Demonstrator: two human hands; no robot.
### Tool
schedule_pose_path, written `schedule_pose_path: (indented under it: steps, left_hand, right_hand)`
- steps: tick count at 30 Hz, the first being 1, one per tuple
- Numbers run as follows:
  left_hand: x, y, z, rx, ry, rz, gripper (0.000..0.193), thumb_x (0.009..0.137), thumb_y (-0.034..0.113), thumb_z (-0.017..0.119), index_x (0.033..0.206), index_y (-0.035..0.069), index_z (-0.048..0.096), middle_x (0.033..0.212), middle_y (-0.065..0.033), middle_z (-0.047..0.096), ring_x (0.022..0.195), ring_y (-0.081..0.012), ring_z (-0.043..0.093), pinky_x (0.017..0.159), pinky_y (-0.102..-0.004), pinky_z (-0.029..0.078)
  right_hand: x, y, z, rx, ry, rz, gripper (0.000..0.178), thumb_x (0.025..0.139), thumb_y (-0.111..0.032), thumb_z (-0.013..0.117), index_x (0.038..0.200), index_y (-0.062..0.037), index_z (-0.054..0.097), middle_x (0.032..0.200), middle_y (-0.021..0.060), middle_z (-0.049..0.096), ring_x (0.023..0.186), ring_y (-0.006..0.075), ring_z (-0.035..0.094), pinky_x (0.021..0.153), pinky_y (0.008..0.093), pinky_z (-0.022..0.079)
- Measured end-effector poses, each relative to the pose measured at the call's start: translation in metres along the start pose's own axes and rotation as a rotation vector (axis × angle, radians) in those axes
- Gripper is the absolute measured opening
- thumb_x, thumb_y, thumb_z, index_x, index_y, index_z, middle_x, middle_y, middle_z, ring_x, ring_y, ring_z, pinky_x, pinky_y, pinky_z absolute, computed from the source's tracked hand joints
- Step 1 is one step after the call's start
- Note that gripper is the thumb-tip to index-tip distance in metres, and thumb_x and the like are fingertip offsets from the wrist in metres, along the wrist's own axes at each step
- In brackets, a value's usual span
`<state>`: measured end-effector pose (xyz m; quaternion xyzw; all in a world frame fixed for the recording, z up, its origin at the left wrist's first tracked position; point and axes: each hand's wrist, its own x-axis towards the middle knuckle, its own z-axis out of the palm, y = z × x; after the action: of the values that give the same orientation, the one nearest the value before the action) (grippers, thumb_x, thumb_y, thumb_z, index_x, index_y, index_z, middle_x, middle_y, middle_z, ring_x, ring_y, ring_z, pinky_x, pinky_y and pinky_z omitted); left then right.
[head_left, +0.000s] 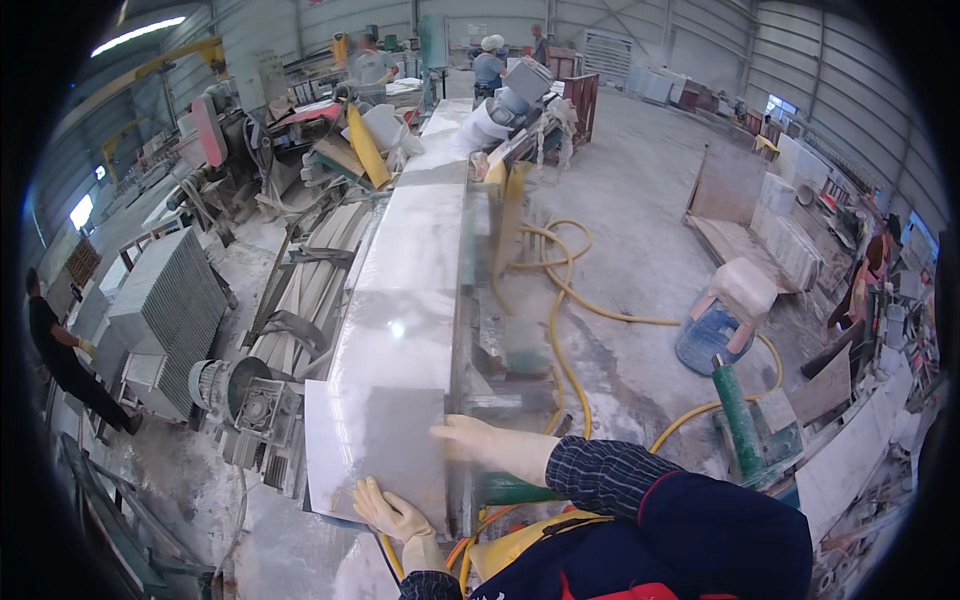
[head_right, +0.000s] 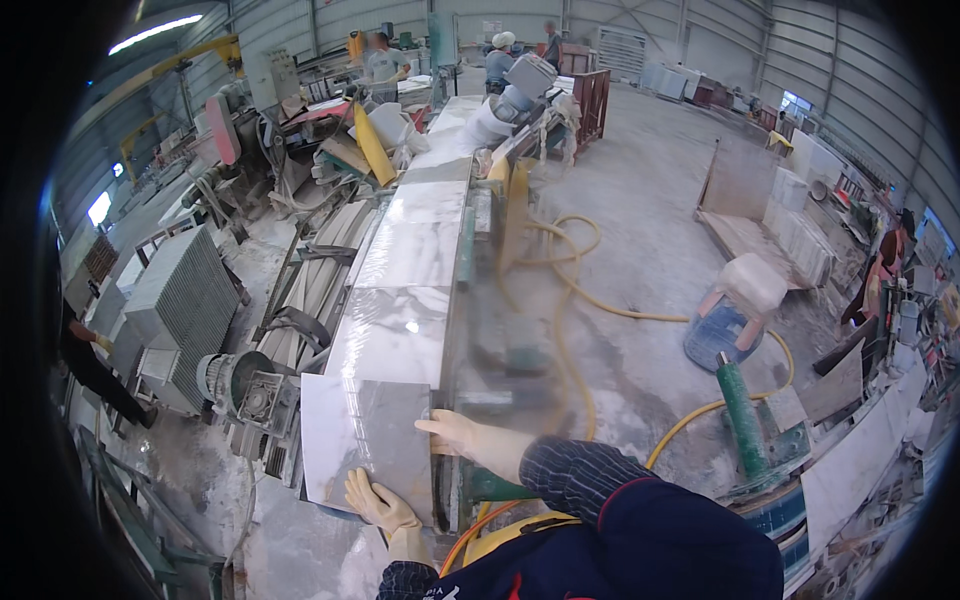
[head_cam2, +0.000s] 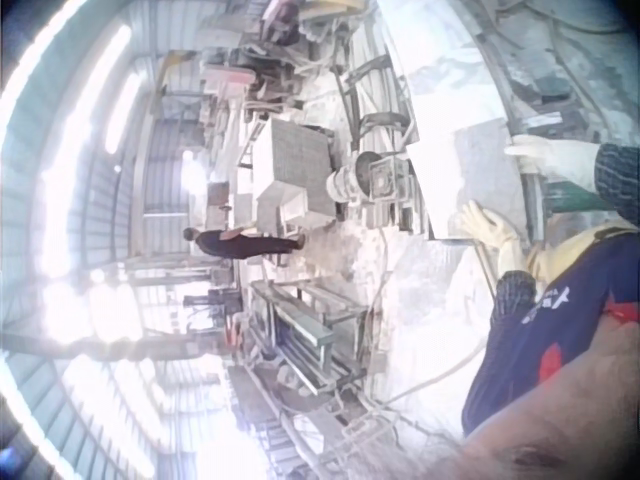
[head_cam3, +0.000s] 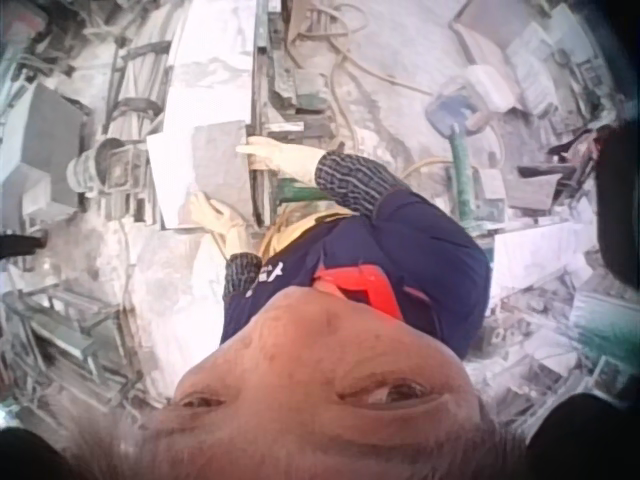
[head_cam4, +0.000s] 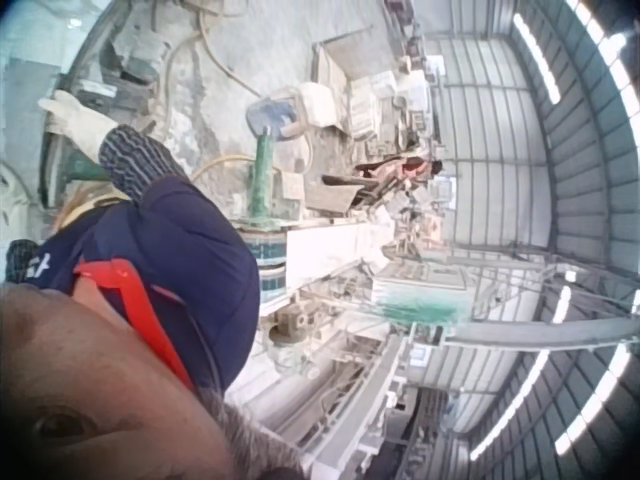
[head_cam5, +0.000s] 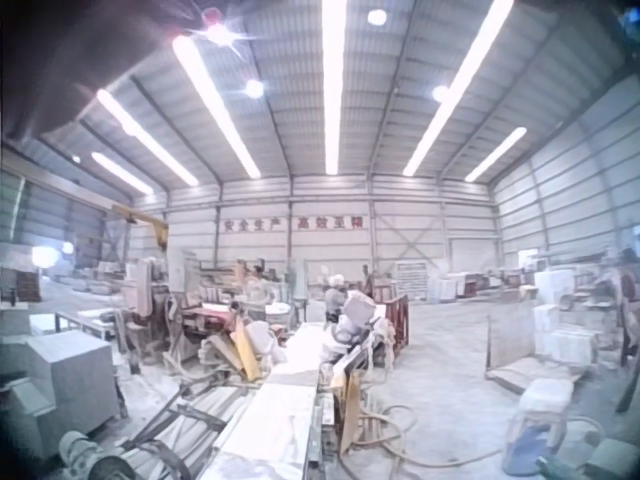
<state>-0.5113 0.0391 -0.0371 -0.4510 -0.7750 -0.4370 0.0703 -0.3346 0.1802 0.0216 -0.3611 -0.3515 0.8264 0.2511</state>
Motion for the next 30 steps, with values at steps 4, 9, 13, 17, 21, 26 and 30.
schedule_pose_path:
  steps: [4,9,13,17,21,26,30]
  left_hand:
    - [-0.005,-0.006,0.002,-0.047,0.046,-0.018,0.039,0.096,0.007,0.048,0.131,-0.005,0.058,0.139,-0.0271,0.055,0.134,-0.0449,0.046,0.119,-0.0550,0.022]
    - [-0.018,-0.023,0.024,0.039,0.367,-0.525,0.052,0.104,0.029,0.051,0.143,-0.004,0.044,0.147,-0.0291,0.044,0.132,-0.0458,0.046,0.114,-0.0491,0.037]
    - [-0.024,-0.043,0.033,-0.258,0.205,-1.018,0.060,0.106,0.040,0.046,0.149,-0.001,0.038,0.149,-0.0280,0.043,0.127,-0.0412,0.054,0.104,-0.0444,0.050]
    - [-0.037,-0.056,0.003,-0.613,0.069,-1.079,0.063,0.105,0.044,0.045,0.151,0.001,0.037,0.151,-0.0233,0.042,0.126,-0.0376,0.055,0.107,-0.0416,0.048]
    - [-0.040,-0.033,-0.013,-0.781,-0.070,-1.034,0.062,0.103,0.044,0.047,0.148,0.002,0.040,0.148,-0.0214,0.044,0.125,-0.0361,0.054,0.107,-0.0421,0.046]
    - [-0.031,0.024,-0.016,-0.884,-0.309,-0.917,0.061,0.101,0.044,0.049,0.144,0.002,0.044,0.144,-0.0189,0.048,0.124,-0.0343,0.054,0.105,-0.0426,0.045]
    - [-0.026,0.078,-0.013,-0.961,-0.536,-0.805,0.060,0.099,0.043,0.051,0.142,0.002,0.047,0.141,-0.0169,0.050,0.123,-0.0329,0.054,0.104,-0.0431,0.043]
  right_hand:
    - [0.018,-0.009,0.013,0.051,0.136,0.114,0.032,0.094,-0.026,0.070,0.120,-0.0091,0.063,0.114,0.0070,0.068,0.102,0.0209,0.067,0.090,0.0380,0.055]
    - [0.007,-0.024,0.025,-0.223,0.029,0.082,0.051,0.086,-0.032,0.080,0.125,-0.0041,0.065,0.116,0.0105,0.070,0.103,0.0210,0.067,0.088,0.0355,0.055]
    - [0.002,-0.023,0.046,-0.483,0.003,-0.075,0.050,0.085,-0.033,0.081,0.123,-0.0033,0.068,0.115,0.0095,0.071,0.101,0.0207,0.067,0.087,0.0351,0.054]
    - [-0.015,-0.012,0.077,-0.637,-0.061,-0.189,0.047,0.081,-0.032,0.077,0.118,-0.0033,0.070,0.110,0.0113,0.073,0.102,0.0223,0.068,0.088,0.0370,0.053]
    - [-0.047,-0.016,0.107,-0.865,-0.060,-0.182,0.056,0.078,-0.041,0.069,0.121,-0.0054,0.066,0.108,0.0135,0.073,0.101,0.0259,0.069,0.087,0.0391,0.051]
    - [-0.111,-0.015,0.083,-0.733,0.066,-0.184,0.052,0.080,-0.037,0.068,0.121,-0.0044,0.065,0.108,0.0136,0.072,0.103,0.0246,0.067,0.090,0.0379,0.050]
    - [-0.169,0.001,0.030,-0.358,0.170,-0.360,0.050,0.081,-0.032,0.070,0.119,-0.0014,0.065,0.104,0.0119,0.072,0.099,0.0216,0.067,0.085,0.0365,0.051]
